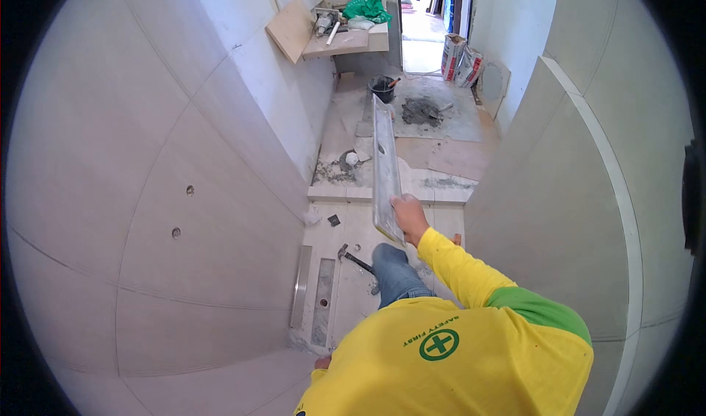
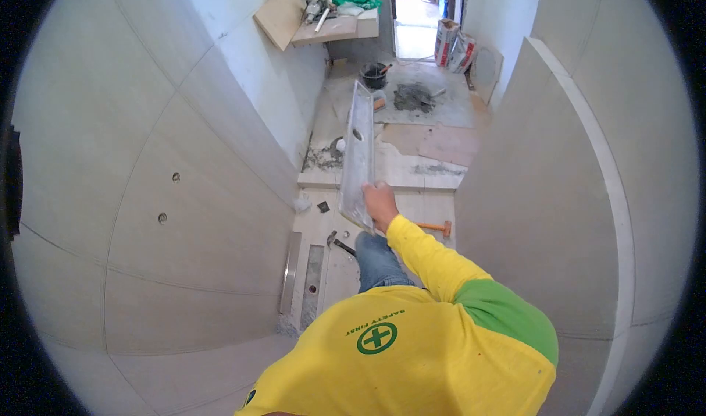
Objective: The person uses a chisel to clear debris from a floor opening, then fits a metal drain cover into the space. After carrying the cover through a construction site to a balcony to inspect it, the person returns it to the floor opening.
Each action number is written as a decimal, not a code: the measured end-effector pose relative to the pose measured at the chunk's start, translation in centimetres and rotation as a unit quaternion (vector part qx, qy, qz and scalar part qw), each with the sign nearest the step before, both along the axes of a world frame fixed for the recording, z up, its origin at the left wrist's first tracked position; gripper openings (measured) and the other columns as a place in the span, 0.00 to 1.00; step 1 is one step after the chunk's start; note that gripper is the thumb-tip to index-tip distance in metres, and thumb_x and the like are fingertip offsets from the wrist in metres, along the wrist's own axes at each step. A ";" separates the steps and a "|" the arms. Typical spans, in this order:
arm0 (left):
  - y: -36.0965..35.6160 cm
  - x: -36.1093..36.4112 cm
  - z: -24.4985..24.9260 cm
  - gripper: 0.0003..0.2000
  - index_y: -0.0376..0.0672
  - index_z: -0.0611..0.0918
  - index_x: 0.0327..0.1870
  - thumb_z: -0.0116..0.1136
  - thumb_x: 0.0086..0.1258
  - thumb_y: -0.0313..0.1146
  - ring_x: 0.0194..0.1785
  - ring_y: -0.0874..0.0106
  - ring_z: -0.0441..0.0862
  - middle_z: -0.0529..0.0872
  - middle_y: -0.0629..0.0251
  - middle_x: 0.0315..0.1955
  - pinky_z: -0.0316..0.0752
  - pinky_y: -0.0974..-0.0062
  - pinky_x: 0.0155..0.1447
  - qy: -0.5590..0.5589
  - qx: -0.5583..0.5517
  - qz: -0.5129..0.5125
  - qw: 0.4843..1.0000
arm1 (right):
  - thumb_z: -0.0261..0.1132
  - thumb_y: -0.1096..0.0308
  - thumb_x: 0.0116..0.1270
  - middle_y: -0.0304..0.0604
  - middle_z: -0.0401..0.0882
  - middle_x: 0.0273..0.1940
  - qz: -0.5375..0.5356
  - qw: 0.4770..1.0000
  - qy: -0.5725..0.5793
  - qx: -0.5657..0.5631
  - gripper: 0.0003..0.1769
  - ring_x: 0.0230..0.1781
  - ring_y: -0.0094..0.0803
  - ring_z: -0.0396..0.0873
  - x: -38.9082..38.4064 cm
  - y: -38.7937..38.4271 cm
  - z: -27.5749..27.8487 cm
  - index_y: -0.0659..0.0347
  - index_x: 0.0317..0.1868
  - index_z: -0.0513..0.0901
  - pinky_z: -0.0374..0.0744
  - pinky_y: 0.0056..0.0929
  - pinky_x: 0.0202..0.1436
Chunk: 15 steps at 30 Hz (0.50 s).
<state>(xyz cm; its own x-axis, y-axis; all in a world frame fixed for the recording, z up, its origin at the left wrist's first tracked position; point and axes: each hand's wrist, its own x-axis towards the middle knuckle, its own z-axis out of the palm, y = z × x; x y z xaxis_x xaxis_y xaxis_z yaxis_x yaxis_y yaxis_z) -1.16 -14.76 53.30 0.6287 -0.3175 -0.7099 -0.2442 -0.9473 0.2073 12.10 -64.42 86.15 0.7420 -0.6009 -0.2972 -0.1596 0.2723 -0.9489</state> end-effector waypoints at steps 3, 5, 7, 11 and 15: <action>-0.7 1.3 1.1 0.21 0.52 0.81 0.53 0.49 0.66 0.52 0.54 0.52 0.81 0.84 0.56 0.51 0.75 0.52 0.58 0.035 0.030 -0.002 0.999 | 0.59 0.61 0.71 0.47 0.79 0.35 0.001 0.995 0.025 -0.095 0.18 0.34 0.32 0.76 -0.2 -2.7 -2.0 0.72 0.44 0.77 0.75 0.33 0.38; -1.9 2.9 1.4 0.21 0.51 0.81 0.53 0.50 0.66 0.52 0.54 0.52 0.81 0.84 0.56 0.51 0.75 0.52 0.58 0.058 0.051 -0.019 0.997 | 0.57 0.62 0.72 0.43 0.79 0.35 -0.015 0.998 -0.063 0.013 0.17 0.34 0.27 0.74 0.4 -4.8 -3.5 0.70 0.46 0.78 0.74 0.30 0.40; -3.3 5.2 0.6 0.21 0.51 0.80 0.53 0.50 0.66 0.52 0.53 0.52 0.82 0.84 0.56 0.51 0.75 0.52 0.57 0.079 0.070 -0.040 0.994 | 0.56 0.63 0.73 0.41 0.79 0.37 -0.007 0.999 -0.042 0.010 0.15 0.37 0.24 0.74 1.6 -8.1 -5.4 0.69 0.48 0.78 0.74 0.27 0.42; -8.7 12.7 0.4 0.21 0.50 0.80 0.54 0.51 0.66 0.51 0.53 0.53 0.82 0.84 0.56 0.50 0.76 0.52 0.57 0.106 0.117 -0.102 0.982 | 0.57 0.60 0.73 0.42 0.80 0.40 -0.012 0.999 -0.033 -0.017 0.19 0.39 0.25 0.76 4.2 -14.9 -8.0 0.70 0.51 0.77 0.75 0.26 0.46; -18.8 25.2 0.4 0.21 0.47 0.80 0.55 0.55 0.64 0.48 0.51 0.53 0.83 0.85 0.55 0.49 0.76 0.53 0.55 0.065 0.093 -0.248 0.962 | 0.56 0.60 0.74 0.41 0.80 0.41 -0.020 0.997 -0.031 0.065 0.20 0.41 0.24 0.75 7.6 -23.2 -9.1 0.70 0.52 0.77 0.75 0.26 0.46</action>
<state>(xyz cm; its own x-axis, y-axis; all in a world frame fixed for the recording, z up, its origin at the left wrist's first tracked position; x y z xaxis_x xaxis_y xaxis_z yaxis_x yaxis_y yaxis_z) 24.08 -33.59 53.67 0.3347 -0.4157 -0.8457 -0.6596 -0.7443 0.1048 19.73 -87.61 77.04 0.7381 -0.5891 -0.3289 -0.0882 0.3989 -0.9127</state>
